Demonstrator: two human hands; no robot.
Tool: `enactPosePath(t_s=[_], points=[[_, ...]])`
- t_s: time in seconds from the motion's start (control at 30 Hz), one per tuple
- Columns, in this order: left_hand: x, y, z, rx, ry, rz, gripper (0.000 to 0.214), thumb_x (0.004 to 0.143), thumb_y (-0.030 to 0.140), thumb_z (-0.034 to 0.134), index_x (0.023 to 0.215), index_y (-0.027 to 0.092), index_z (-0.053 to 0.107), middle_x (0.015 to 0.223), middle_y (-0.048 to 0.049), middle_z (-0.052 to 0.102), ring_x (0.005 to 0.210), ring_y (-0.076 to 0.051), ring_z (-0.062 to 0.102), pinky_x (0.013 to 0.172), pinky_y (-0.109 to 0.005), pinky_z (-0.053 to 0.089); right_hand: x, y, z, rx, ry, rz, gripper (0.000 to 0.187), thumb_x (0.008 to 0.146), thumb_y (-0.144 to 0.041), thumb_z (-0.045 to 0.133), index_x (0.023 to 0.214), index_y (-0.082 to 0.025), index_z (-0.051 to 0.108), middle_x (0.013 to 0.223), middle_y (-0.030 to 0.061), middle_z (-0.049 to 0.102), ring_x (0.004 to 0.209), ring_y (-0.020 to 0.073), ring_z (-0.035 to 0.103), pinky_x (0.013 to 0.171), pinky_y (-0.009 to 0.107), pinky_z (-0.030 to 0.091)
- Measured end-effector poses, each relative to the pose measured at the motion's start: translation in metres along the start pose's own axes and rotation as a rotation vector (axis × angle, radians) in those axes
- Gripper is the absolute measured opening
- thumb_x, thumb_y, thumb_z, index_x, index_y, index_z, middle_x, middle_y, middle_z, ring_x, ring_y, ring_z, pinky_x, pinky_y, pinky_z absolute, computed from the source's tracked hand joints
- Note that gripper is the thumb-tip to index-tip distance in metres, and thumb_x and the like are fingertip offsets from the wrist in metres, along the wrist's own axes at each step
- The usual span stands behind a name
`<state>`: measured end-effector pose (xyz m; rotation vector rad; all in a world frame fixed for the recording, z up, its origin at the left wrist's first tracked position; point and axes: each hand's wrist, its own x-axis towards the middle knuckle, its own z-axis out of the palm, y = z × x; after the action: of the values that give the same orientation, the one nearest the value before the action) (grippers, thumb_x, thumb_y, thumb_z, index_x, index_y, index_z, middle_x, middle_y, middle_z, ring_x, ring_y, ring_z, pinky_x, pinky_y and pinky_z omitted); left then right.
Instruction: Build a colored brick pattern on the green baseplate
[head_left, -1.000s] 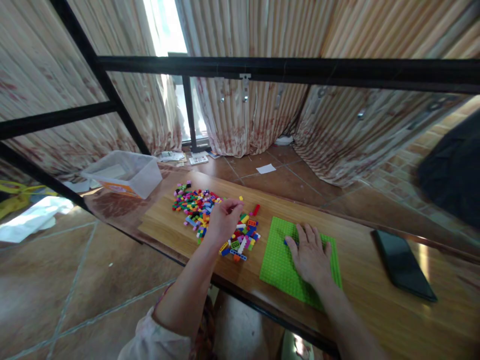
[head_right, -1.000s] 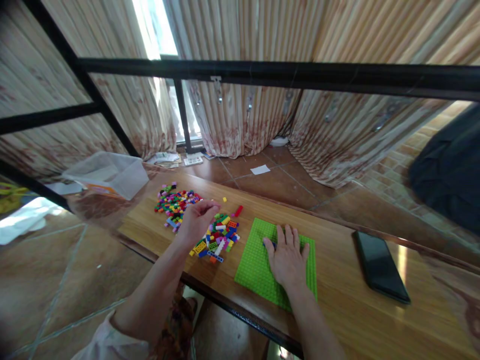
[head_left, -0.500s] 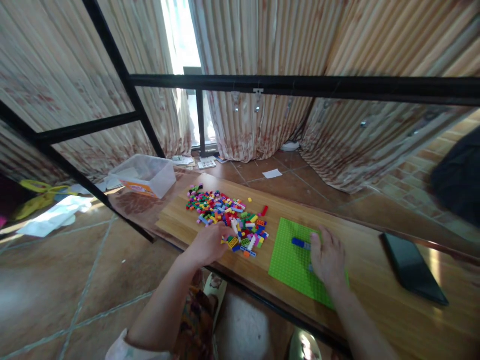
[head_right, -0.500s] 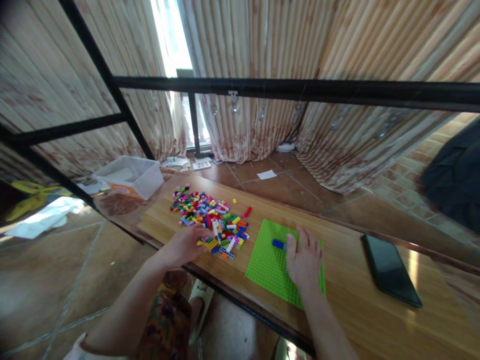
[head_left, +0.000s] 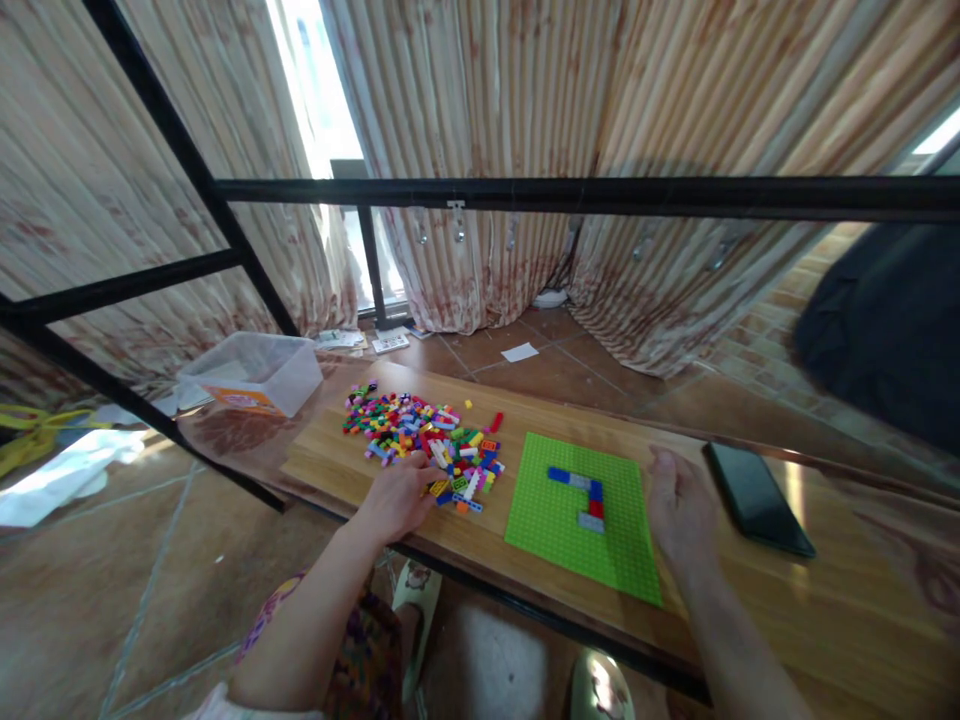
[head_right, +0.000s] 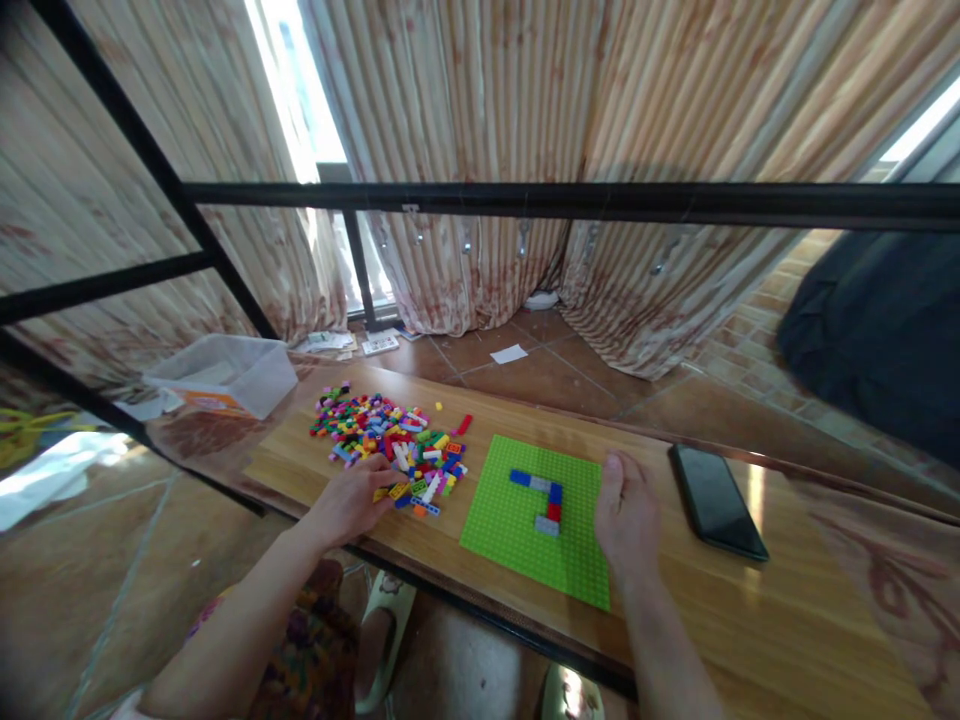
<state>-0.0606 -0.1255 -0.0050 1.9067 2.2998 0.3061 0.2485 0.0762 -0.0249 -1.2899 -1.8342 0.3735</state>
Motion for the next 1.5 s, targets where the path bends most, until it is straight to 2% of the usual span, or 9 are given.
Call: enactPosePath(t_s=[0.1, 0.33, 0.5, 0.63, 0.77, 0.9, 1.07, 1.27, 1.5], points=[[0.003, 0.001, 0.000, 0.005, -0.002, 0.009, 0.030, 0.080, 0.016, 0.058, 0.106, 0.027, 0.068, 0.102, -0.0048, 0.060, 0.097, -0.021, 0.060, 0.084, -0.032, 0.046, 0.001, 0.001, -0.005, 0.007, 0.030, -0.010, 0.064, 0.095, -0.054, 0.022, 0.112, -0.009, 0.065, 0.102, 0.0186, 0.066, 0.104, 0.0292, 0.059, 0.094, 0.048, 0.043], [0.008, 0.003, 0.000, -0.031, 0.024, -0.012, 0.024, 0.073, 0.013, 0.059, 0.095, 0.020, 0.064, 0.105, -0.0068, 0.060, 0.092, -0.021, 0.060, 0.083, -0.032, 0.048, 0.000, 0.002, -0.002, 0.045, 0.096, -0.067, 0.058, 0.097, -0.051, 0.026, 0.109, -0.012, 0.067, 0.103, 0.0165, 0.065, 0.119, 0.0291, 0.053, 0.100, 0.049, 0.039], [0.008, 0.000, -0.011, -0.104, 0.121, -0.027, 0.016, 0.075, 0.017, 0.057, 0.090, 0.020, 0.059, 0.102, -0.0045, 0.060, 0.086, -0.019, 0.059, 0.077, -0.031, 0.047, 0.001, -0.002, -0.001, 0.036, 0.074, -0.061, 0.059, 0.097, -0.050, 0.025, 0.108, -0.011, 0.067, 0.107, 0.0179, 0.064, 0.118, 0.0283, 0.053, 0.099, 0.047, 0.041], [0.014, 0.005, -0.016, -0.193, 0.164, -0.022, 0.012, 0.075, 0.015, 0.054, 0.087, 0.020, 0.057, 0.098, -0.0031, 0.060, 0.081, -0.017, 0.058, 0.072, -0.029, 0.046, -0.001, -0.009, 0.000, 0.037, 0.050, -0.043, 0.057, 0.097, -0.051, 0.026, 0.107, -0.012, 0.067, 0.114, 0.0182, 0.063, 0.112, 0.0281, 0.056, 0.096, 0.047, 0.044], [0.022, 0.014, -0.013, -0.217, 0.139, -0.033, 0.018, 0.074, 0.012, 0.053, 0.089, 0.018, 0.060, 0.097, -0.0041, 0.061, 0.079, -0.017, 0.058, 0.069, -0.028, 0.045, -0.004, -0.011, -0.002, 0.035, -0.005, -0.042, 0.058, 0.096, -0.052, 0.026, 0.106, -0.012, 0.067, 0.116, 0.0196, 0.063, 0.111, 0.0282, 0.057, 0.095, 0.046, 0.044], [0.018, 0.012, -0.013, -0.225, 0.078, -0.008, 0.032, 0.070, 0.006, 0.050, 0.096, 0.018, 0.063, 0.097, -0.0040, 0.062, 0.080, -0.016, 0.058, 0.074, -0.028, 0.046, -0.006, -0.008, -0.005, 0.022, -0.045, -0.049, 0.059, 0.096, -0.053, 0.026, 0.103, -0.013, 0.068, 0.112, 0.0188, 0.064, 0.110, 0.0288, 0.057, 0.095, 0.047, 0.044], [0.006, 0.004, -0.013, -0.177, 0.010, 0.059, 0.047, 0.066, 0.002, 0.051, 0.105, 0.023, 0.067, 0.108, -0.0045, 0.060, 0.101, -0.020, 0.058, 0.090, -0.032, 0.046, -0.006, -0.006, -0.005, 0.019, -0.057, -0.073, 0.061, 0.095, -0.055, 0.026, 0.099, -0.012, 0.069, 0.112, 0.0194, 0.064, 0.109, 0.0288, 0.059, 0.094, 0.047, 0.046], [0.009, 0.005, -0.005, -0.082, -0.057, 0.031, 0.038, 0.067, 0.008, 0.058, 0.100, 0.023, 0.071, 0.107, -0.0066, 0.060, 0.100, -0.023, 0.059, 0.090, -0.036, 0.047, -0.007, -0.006, -0.002, 0.033, -0.057, -0.055, 0.060, 0.095, -0.055, 0.027, 0.102, -0.013, 0.069, 0.116, 0.0188, 0.062, 0.103, 0.0271, 0.062, 0.095, 0.047, 0.047], [0.008, 0.008, -0.023, -0.318, 0.057, -0.009, 0.026, 0.071, 0.020, 0.063, 0.097, 0.019, 0.067, 0.099, -0.0043, 0.065, 0.087, -0.018, 0.060, 0.082, -0.031, 0.049, -0.006, -0.008, -0.003, 0.033, -0.026, -0.068, 0.056, 0.096, -0.053, 0.028, 0.094, -0.016, 0.070, 0.110, 0.0168, 0.064, 0.111, 0.0279, 0.059, 0.098, 0.047, 0.045]])
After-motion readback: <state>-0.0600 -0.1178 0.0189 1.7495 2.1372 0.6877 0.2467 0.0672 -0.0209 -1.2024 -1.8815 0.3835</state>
